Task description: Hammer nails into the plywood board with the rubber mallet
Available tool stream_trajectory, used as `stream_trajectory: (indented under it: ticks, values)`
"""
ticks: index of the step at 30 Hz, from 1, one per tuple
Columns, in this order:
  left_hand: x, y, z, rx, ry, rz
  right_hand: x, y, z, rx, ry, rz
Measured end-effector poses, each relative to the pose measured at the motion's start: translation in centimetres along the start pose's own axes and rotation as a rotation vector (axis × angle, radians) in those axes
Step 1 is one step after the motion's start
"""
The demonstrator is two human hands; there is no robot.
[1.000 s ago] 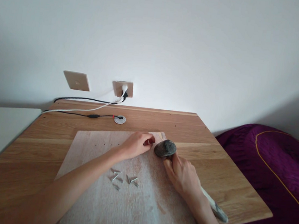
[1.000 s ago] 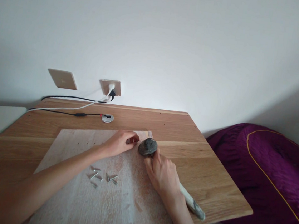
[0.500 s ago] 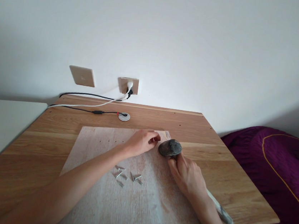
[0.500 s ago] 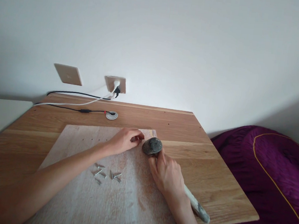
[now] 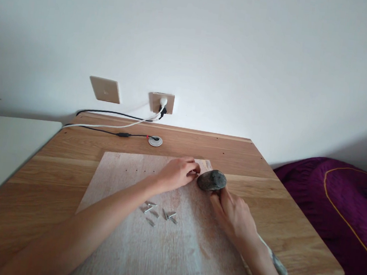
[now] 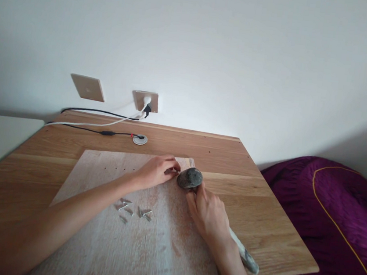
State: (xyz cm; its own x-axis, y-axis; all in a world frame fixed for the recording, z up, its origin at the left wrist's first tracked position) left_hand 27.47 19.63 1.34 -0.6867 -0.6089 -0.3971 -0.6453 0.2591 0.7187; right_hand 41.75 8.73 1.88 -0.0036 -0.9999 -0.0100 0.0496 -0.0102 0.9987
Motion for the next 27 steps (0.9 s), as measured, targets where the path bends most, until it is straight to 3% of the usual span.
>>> stream_trajectory:
  ticks: [4,14,27]
  values:
    - [-0.1,-0.2,-0.1,0.016,0.01,0.01,0.0,0.0,-0.1,-0.019,0.047,0.012]
    - [-0.1,-0.3,0.4,0.097,0.028,-0.01,-0.5,-0.7,-1.7,-0.169,-0.003,0.026]
    - [-0.1,-0.4,0.7,0.163,0.022,-0.039,-2.6,3.5,-2.1,-0.23,-0.055,-0.022]
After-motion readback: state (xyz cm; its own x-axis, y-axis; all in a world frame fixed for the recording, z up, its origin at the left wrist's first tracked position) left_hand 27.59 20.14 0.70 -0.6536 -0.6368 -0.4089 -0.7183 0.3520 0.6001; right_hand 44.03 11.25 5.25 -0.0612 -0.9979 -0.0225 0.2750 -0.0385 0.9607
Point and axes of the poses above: each hand's wrist, its own x-axis away from the middle knuckle, its own y-axis out of the back of the hand, z = x × y, the point moved 7 cm from there along -x, towards the middle knuckle
